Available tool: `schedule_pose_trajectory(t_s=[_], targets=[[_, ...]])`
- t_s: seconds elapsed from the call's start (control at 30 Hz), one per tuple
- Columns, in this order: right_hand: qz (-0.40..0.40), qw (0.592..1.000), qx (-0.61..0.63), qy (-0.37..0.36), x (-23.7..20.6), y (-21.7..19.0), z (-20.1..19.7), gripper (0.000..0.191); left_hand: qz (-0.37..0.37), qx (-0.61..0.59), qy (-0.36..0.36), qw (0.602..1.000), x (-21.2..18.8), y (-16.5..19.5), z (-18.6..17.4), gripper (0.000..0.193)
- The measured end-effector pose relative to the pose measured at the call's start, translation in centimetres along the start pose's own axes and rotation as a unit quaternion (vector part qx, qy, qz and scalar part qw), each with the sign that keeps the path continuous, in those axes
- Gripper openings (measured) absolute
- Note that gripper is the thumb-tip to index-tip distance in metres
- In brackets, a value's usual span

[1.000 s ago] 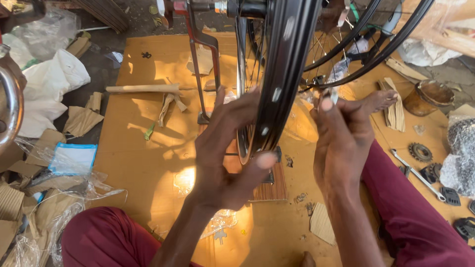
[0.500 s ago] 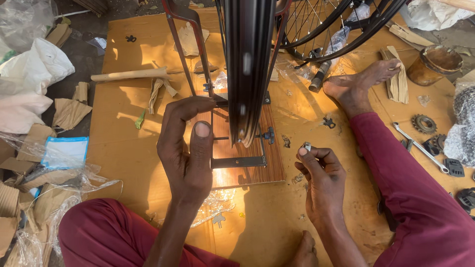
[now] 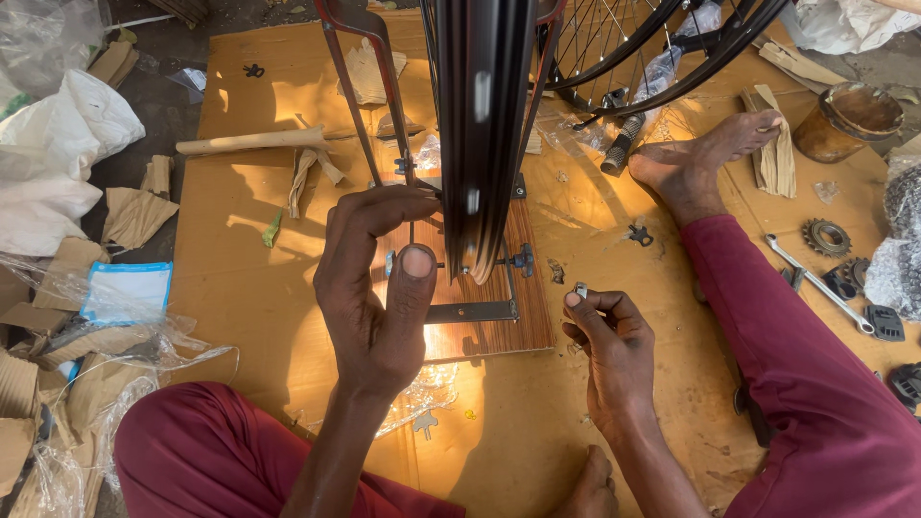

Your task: The person sits on the floor and repeatedly presses small metal reflectors into the rim of a bicycle wheel mounted on a truing stand. They rotate the wheel to access different sections and continue installing the reflectors one by one.

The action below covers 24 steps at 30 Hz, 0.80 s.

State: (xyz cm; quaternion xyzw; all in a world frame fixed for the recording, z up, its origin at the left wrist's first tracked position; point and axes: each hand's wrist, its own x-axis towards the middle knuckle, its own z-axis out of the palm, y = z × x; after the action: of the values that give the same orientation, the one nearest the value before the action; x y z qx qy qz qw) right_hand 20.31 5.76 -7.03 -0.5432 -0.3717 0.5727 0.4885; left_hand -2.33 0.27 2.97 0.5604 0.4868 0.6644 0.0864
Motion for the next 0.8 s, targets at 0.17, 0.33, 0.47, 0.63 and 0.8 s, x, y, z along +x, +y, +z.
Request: schedule_pose_trajectory(t_s=[0.17, 0.33, 0.47, 0.63, 0.8], targets=[[0.008, 1.000, -0.008, -0.011, 0.1, 0.3, 0.0, 0.017, 0.001, -0.005, -0.001, 1.000, 0.2, -0.1, 0.1, 0.041], [0.023, 0.999, -0.025, -0.019, 0.0, 0.5, 0.0, 0.019, 0.002, -0.012, -0.004, 1.000, 0.2, 0.0, 0.2, 0.041], [0.033, 0.999, -0.036, -0.024, 0.2, 0.8, -0.1, 0.019, 0.005, -0.013, -0.005, 1.000, 0.2, 0.0, 0.2, 0.039], [0.039, 0.998, -0.044, -0.027, 0.3, 1.5, -0.1, 0.020, 0.010, -0.023, -0.003, 1.000, 0.3, 0.2, 0.4, 0.037], [0.051, 0.997, -0.052, -0.030, 0.1, 2.0, 0.2, 0.022, 0.021, -0.026, -0.008, 0.999, 0.8, 0.6, 0.3, 0.033]])
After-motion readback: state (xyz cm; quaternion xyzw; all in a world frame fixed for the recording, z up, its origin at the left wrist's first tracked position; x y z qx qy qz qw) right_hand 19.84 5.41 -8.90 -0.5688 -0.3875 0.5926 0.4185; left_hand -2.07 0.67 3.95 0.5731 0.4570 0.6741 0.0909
